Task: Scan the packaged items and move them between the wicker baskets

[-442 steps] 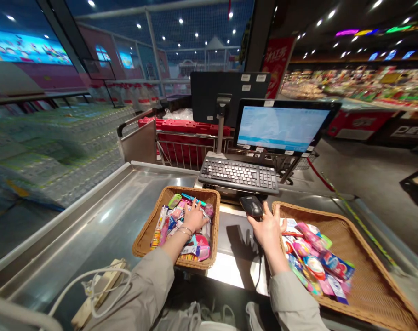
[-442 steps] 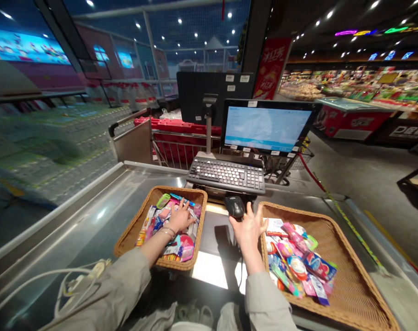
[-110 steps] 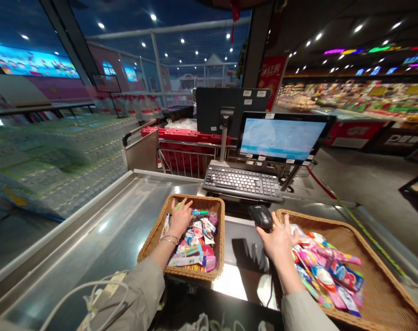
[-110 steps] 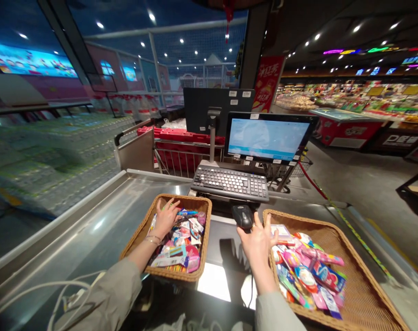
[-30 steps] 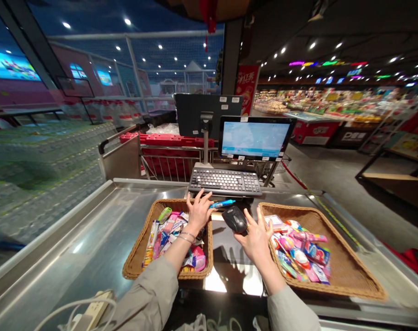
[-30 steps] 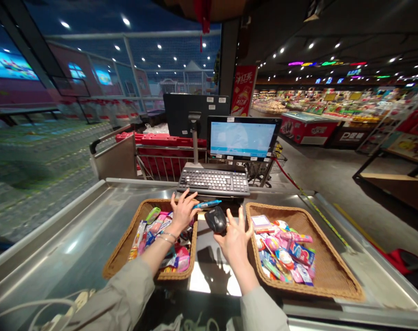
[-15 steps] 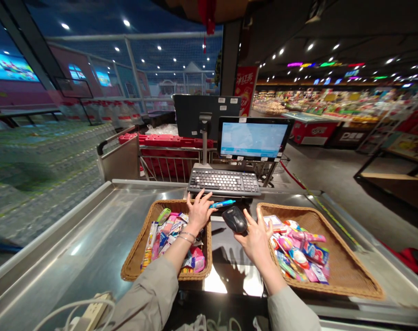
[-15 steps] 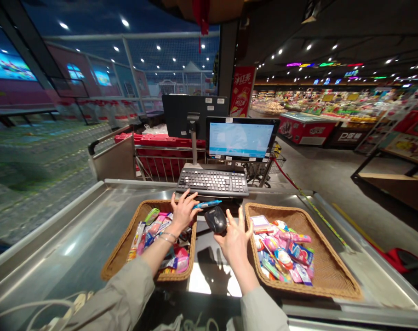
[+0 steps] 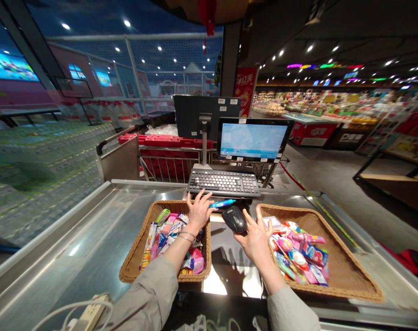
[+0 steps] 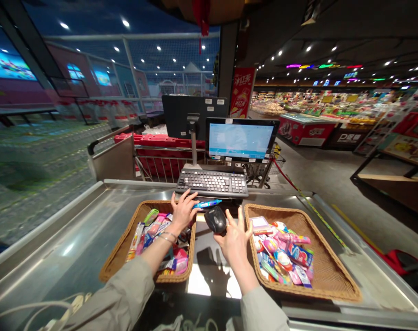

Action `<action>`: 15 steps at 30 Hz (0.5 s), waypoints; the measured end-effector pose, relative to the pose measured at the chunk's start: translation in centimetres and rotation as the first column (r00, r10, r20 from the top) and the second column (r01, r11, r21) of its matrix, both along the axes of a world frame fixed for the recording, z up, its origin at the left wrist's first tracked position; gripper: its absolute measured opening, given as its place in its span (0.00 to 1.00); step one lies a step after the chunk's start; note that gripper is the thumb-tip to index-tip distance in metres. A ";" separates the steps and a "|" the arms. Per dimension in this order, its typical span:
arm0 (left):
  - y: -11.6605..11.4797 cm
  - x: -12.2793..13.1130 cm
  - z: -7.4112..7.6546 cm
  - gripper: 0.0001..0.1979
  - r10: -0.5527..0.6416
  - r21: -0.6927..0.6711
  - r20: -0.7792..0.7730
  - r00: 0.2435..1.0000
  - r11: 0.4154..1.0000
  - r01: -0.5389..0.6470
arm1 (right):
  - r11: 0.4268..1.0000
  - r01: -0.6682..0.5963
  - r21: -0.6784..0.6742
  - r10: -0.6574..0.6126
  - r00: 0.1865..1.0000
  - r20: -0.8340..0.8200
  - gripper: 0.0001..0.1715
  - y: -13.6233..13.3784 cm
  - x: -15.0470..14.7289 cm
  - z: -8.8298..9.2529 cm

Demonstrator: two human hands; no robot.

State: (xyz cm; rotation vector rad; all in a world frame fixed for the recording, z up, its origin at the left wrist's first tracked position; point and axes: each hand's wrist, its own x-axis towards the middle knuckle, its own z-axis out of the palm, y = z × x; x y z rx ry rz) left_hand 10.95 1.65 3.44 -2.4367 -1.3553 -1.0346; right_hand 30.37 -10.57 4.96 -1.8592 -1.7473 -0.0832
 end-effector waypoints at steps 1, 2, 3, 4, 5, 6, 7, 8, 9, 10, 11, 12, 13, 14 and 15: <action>0.0 0.0 0.0 0.07 -0.002 0.005 0.003 1.000 1.000 0.002 | 1.000 -0.003 0.002 0.003 1.000 -0.003 0.10 0.1 0.0 -0.1; 0.0 0.0 0.0 0.07 -0.004 0.009 0.005 1.000 1.000 0.004 | 1.000 -0.005 0.004 0.005 1.000 -0.005 0.10 0.1 0.1 -0.1; 0.1 0.1 0.0 0.07 -0.004 0.013 0.007 1.000 1.000 0.004 | 1.000 -0.009 0.008 0.009 1.000 -0.008 0.10 0.1 0.1 -0.2; 0.1 0.1 0.0 0.07 -0.004 0.016 0.009 1.000 1.000 0.004 | 1.000 -0.015 0.012 0.015 1.000 -0.011 0.10 0.2 0.2 -0.3; 0.2 0.1 -0.1 0.07 -0.005 0.019 0.011 1.000 1.000 0.004 | 1.000 -0.019 0.016 0.020 1.000 -0.015 0.10 0.2 0.2 -0.3; 0.2 0.1 -0.1 0.07 -0.004 0.022 0.013 1.000 1.000 0.004 | 1.000 -0.024 0.017 0.024 1.000 -0.019 0.10 0.2 0.2 -0.4; 0.2 0.1 -0.1 0.07 -0.004 0.023 0.014 1.000 1.000 0.003 | 0.999 -0.027 0.017 0.028 0.999 -0.023 0.10 0.3 0.3 -0.4; 0.3 0.1 -0.1 0.08 -0.004 0.025 0.015 1.000 1.000 0.004 | 0.999 -0.029 0.015 0.030 0.999 -0.024 0.10 0.3 0.3 -0.4; 0.3 0.1 -0.2 0.07 -0.004 0.026 0.017 1.000 1.000 0.004 | 0.999 -0.029 0.012 0.030 0.999 -0.024 0.10 0.3 0.3 -0.4; 0.4 0.1 -0.2 0.07 -0.006 0.027 0.018 1.000 1.000 0.006 | 1.000 -0.028 0.008 0.028 0.999 -0.021 0.10 0.3 0.3 -0.4; 0.4 0.1 -0.2 0.07 -0.007 0.027 0.020 1.000 1.000 0.007 | 1.000 -0.026 0.006 0.026 1.000 -0.018 0.10 0.3 0.3 -0.4; 0.5 0.1 -0.2 0.07 -0.008 0.027 0.022 1.000 1.000 0.007 | 1.000 -0.023 0.004 0.024 1.000 -0.014 0.11 0.3 0.3 -0.3; 0.5 0.1 -0.2 0.07 -0.009 0.028 0.023 1.000 1.000 0.008 | 1.000 -0.020 0.003 0.020 1.000 -0.011 0.10 0.3 0.2 -0.2; 0.5 0.1 -0.2 0.07 -0.009 0.028 0.022 1.000 1.000 0.009 | 1.000 -0.016 0.001 0.016 1.000 -0.008 0.10 0.3 0.2 -0.1; 0.5 0.1 -0.2 0.08 -0.010 0.029 0.021 1.000 1.000 0.009 | 1.000 -0.011 -0.002 0.011 1.000 -0.006 0.10 0.4 0.2 0.0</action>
